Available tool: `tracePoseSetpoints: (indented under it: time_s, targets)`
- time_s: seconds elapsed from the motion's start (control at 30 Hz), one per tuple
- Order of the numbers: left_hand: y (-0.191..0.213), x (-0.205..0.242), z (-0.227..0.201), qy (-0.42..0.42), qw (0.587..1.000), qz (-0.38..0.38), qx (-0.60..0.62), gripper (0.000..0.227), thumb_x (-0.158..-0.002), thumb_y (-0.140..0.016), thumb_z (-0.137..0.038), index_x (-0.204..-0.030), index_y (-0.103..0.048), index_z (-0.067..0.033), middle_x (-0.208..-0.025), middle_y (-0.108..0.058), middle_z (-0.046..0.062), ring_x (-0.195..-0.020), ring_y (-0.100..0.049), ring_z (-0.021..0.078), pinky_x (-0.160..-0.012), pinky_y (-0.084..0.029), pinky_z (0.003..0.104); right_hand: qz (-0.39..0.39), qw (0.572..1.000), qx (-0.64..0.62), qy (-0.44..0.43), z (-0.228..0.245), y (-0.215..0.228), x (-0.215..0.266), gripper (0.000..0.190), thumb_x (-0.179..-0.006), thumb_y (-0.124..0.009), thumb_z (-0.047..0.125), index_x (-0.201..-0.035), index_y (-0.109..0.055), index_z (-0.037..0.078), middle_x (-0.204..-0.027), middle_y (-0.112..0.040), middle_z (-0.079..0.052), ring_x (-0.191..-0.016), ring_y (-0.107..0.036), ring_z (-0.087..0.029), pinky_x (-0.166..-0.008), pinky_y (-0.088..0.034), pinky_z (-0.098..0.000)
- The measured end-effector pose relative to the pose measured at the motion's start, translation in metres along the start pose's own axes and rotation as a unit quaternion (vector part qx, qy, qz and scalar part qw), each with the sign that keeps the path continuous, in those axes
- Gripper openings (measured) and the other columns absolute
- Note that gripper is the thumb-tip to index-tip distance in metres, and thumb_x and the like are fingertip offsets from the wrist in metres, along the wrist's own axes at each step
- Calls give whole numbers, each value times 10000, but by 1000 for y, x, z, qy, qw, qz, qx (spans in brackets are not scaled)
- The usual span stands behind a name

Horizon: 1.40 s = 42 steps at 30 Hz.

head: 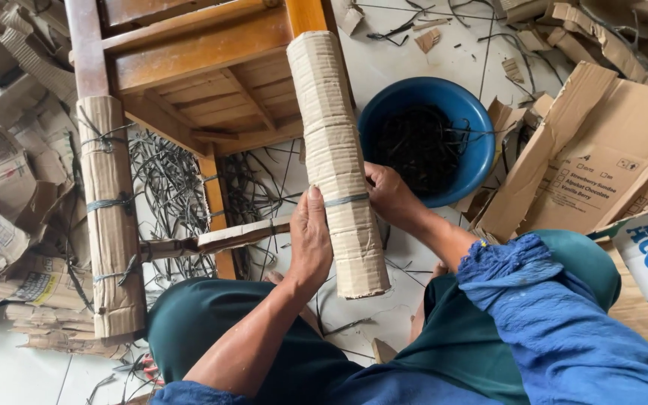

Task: The person wraps corrugated cardboard around the legs of a wooden chair and secures it with black plastic ties. They adjust the chair position, retrieve cardboard rolls, and repeatedly tie the material to the legs.

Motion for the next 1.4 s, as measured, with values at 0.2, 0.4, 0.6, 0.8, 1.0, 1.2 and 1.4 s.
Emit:
tracePoseSetpoints:
  time_s: [0.2,0.4,0.6,0.8,1.0,1.2,1.4]
  targets:
    - [3,-8,20,-25,999,17,21,464,-1148,-338,-381,-1060,-696,-99,-899,-650,10,-853,-552,118,-830,-528,327,90,993,-25,-78,-72,-5,-31,271,-931,-744,337,-766,-747,122,-686,-697,-34,-621,-607,-150,-719,-541,-337]
    - [7,-24,46,-64,997,39,-3,490,-1157,-292,-328,-1148,-712,-77,-1004,-711,69,-933,-613,167,-940,-528,399,77,994,-45,-60,-78,-10,-37,296,-903,-755,257,-679,-715,68,-593,-657,-77,-507,-589,-172,-611,-534,-320]
    - [0,-19,15,-100,994,-4,-30,459,-1155,-321,-312,-1210,-686,-39,-1055,-704,127,-1005,-588,178,-990,-507,435,67,995,-62,-46,-79,-12,-40,347,-869,-768,163,-574,-677,4,-481,-610,-129,-371,-568,-198,-482,-525,-299]
    - [1,-19,10,-111,993,-20,-34,434,-1152,-332,-291,-1122,-687,-43,-964,-673,123,-969,-562,167,-942,-508,415,111,983,-145,0,-121,-12,-57,243,-917,-822,211,-942,-794,-29,-851,-749,-173,-725,-679,-215,-757,-608,-404]
    - [-3,-20,9,-98,995,2,-9,460,-1155,-312,-280,-1062,-709,-69,-904,-664,33,-901,-573,144,-883,-534,389,96,989,-107,31,-151,-9,-71,294,-880,-855,191,-1010,-751,-51,-909,-726,-194,-796,-668,-255,-783,-591,-449]
    - [-3,-27,20,-78,997,6,11,451,-1146,-335,-264,-965,-703,-77,-850,-631,9,-826,-551,139,-834,-525,354,80,993,-57,60,-187,3,-79,403,-836,-894,167,-1091,-701,-78,-978,-699,-220,-881,-656,-304,-814,-570,-503]
    - [-5,-30,31,-60,997,-1,49,424,-1135,-370,-259,-951,-706,-78,-861,-624,18,-824,-532,150,-843,-506,359,56,995,-3,84,-182,-1,-77,416,-851,-866,189,-1046,-653,-111,-921,-670,-246,-869,-638,-320,-774,-521,-545]
Point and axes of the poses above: each hand's wrist, its own x-axis away from the middle knuckle, its own y-axis out of the back of the hand, z = x × y, the point moved 4 cm from there along -x, towards the middle knuckle
